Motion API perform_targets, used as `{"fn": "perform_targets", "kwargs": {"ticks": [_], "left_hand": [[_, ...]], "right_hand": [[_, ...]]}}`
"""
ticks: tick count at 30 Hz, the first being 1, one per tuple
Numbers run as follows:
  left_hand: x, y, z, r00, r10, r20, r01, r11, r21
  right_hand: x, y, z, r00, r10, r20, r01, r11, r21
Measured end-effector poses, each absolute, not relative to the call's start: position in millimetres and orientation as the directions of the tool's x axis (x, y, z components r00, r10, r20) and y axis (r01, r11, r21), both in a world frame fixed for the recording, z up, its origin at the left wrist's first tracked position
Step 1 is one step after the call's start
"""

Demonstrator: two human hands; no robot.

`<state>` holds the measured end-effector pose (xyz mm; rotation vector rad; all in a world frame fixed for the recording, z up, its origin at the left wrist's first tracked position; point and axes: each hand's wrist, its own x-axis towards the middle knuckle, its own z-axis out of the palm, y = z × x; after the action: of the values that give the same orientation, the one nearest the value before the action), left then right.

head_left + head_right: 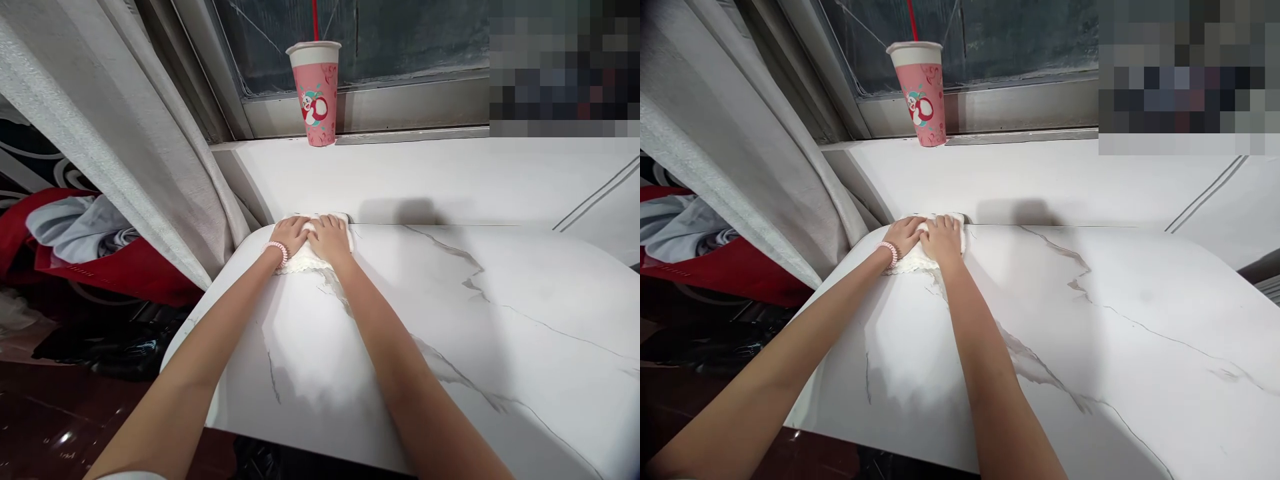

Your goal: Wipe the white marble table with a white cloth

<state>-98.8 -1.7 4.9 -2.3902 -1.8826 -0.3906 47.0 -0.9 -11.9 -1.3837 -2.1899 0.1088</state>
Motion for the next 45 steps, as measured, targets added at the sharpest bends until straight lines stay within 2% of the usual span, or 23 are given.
{"fn": "perform_targets", "kwargs": {"ticks": [8,12,16,23,28,35,40,45], "left_hand": [[-81.5,-26.2,1.5,0.183,0.958,0.221,0.967,-0.215,0.134],[-71.1,-66.3,2.1,0.173,0.962,0.212,0.977,-0.194,0.084],[-66.2,-120.6,-2.0,0.147,0.961,0.235,0.987,-0.158,0.028],[-44.7,-231.3,-16.2,0.206,0.901,0.383,0.976,-0.217,-0.016],[-18.2,-263.0,-19.9,0.270,0.847,0.457,0.958,-0.284,-0.041],[0.4,-211.5,-17.8,0.301,0.861,0.410,0.945,-0.327,-0.007],[11.6,-121.1,-6.5,0.299,0.900,0.318,0.933,-0.345,0.100],[21.3,-39.0,0.7,0.244,0.927,0.286,0.926,-0.310,0.216]], "right_hand": [[56.0,-34.3,-14.6,-0.264,0.865,0.427,0.849,0.418,-0.323],[61.6,-68.6,-13.2,-0.262,0.863,0.432,0.856,0.415,-0.309],[68.6,-115.3,-12.8,-0.332,0.847,0.415,0.838,0.467,-0.282],[110.1,-215.6,-11.9,-0.474,0.772,0.423,0.769,0.597,-0.228],[140.6,-245.6,-8.9,-0.497,0.775,0.391,0.764,0.604,-0.226],[155.9,-205.9,-10.0,-0.446,0.816,0.367,0.809,0.543,-0.223],[160.1,-131.2,-6.6,-0.342,0.872,0.350,0.870,0.435,-0.232],[159.0,-56.8,-6.4,-0.244,0.904,0.351,0.900,0.346,-0.267]]}}
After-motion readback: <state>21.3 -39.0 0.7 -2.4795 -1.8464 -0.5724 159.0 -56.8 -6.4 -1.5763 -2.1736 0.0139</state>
